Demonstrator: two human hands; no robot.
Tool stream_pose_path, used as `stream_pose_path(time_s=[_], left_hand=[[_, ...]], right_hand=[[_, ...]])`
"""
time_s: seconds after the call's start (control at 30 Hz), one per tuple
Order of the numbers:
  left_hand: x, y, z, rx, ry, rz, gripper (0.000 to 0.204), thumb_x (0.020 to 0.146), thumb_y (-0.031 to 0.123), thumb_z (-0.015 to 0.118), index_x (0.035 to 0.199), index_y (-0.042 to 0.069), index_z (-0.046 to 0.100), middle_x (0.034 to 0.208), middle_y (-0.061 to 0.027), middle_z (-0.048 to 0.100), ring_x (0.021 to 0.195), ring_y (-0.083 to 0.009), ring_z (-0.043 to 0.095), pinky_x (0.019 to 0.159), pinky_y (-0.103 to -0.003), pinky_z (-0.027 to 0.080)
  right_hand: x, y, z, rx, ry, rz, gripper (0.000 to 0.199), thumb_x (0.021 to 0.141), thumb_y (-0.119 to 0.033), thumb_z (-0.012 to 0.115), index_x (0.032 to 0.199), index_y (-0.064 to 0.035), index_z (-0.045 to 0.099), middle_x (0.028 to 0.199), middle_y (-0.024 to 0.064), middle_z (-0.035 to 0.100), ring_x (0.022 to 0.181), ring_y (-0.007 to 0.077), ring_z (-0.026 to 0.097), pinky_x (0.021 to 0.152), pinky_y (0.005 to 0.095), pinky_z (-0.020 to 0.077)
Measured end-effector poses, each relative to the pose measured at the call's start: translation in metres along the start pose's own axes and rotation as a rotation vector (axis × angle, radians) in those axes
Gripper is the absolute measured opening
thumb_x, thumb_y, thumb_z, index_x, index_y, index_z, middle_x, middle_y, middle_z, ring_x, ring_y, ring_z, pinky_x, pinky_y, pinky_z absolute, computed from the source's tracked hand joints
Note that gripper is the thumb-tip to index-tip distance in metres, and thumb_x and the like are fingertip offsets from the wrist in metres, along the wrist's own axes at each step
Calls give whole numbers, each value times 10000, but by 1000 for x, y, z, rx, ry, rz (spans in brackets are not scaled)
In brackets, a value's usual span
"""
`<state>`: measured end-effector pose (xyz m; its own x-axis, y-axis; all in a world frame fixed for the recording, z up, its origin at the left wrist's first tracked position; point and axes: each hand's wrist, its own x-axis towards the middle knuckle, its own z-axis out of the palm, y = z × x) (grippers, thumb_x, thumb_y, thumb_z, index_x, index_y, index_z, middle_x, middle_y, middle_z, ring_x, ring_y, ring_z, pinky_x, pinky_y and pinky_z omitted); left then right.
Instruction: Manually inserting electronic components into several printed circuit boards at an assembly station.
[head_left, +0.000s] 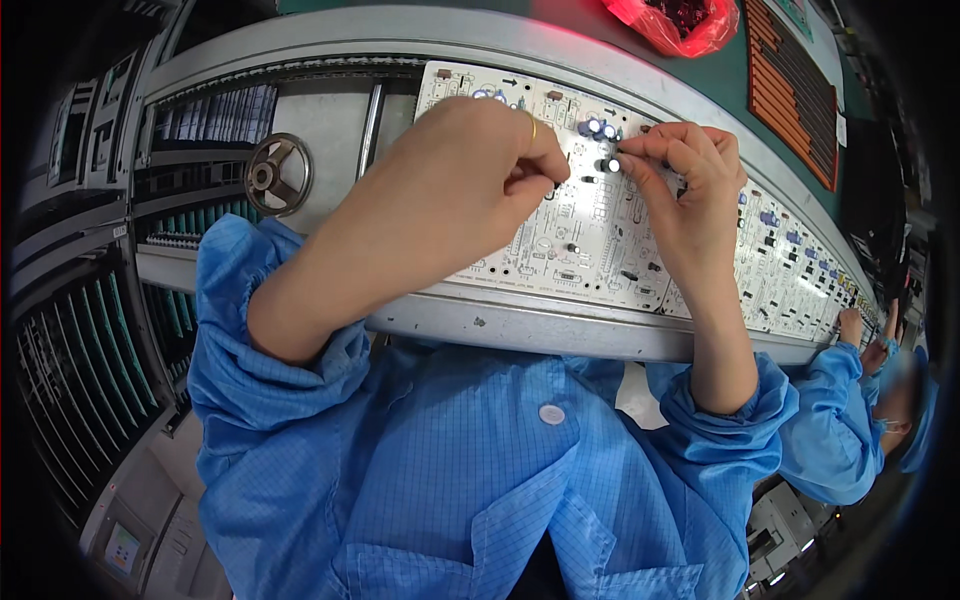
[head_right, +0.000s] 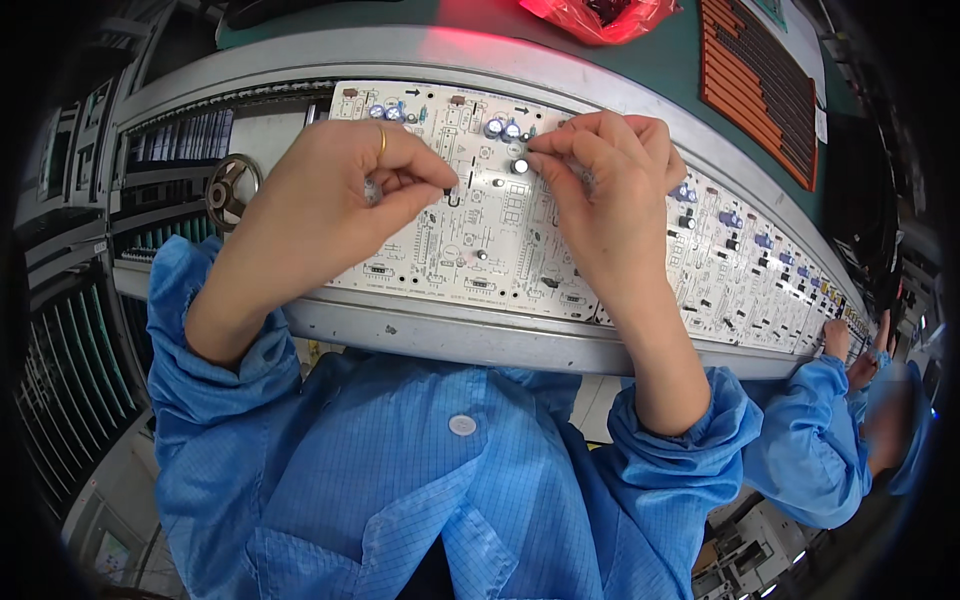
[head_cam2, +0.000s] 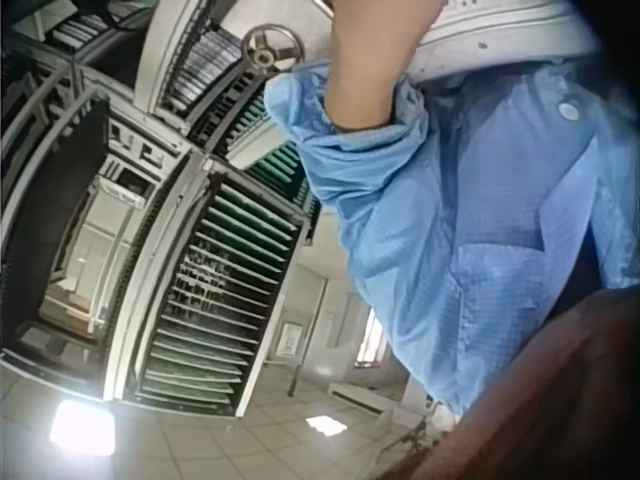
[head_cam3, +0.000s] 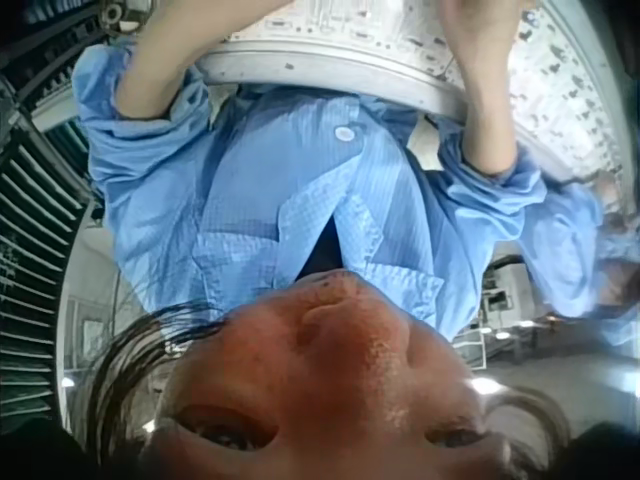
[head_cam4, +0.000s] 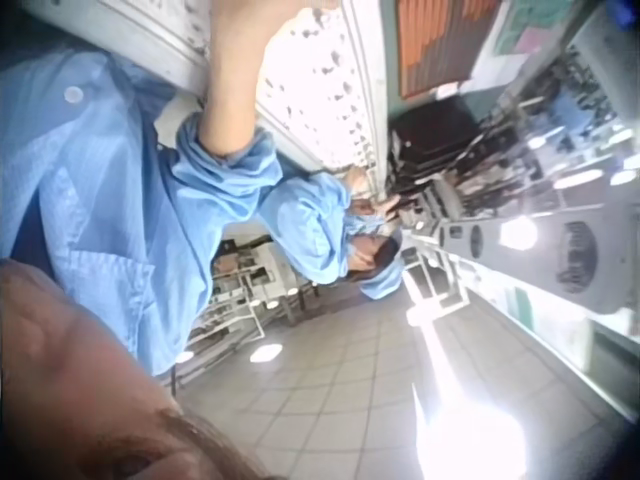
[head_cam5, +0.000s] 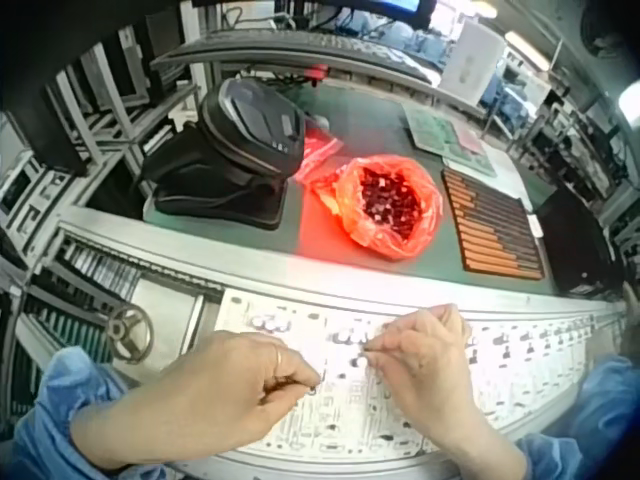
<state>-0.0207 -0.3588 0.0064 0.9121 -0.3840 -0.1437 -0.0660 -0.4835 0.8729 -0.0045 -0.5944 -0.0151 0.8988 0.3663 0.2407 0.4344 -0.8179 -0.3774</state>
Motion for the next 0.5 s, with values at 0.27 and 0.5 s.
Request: stream_pose_path(time_s=[0.27,0.5], left_hand=[[-7,-12,14,190,36,313,134,851,16,655,963,-24,717,902,-147,687,891,-310,651,781,-385,526],[-6,-12,21,153,6,268,108,851,15,659,956,-8,670,892,-147,665,899,-322,632,798,-412,514]], right_hand=[[1,-9,0,-58,26,2,103,781,-108,792,877,-124,762,948,-35,684,983,220,518,961,399,291],[4,-5,-3,-27,15,0,102,778,-100,787,872,-124,756,943,-32,680,968,215,534,953,408,304]])
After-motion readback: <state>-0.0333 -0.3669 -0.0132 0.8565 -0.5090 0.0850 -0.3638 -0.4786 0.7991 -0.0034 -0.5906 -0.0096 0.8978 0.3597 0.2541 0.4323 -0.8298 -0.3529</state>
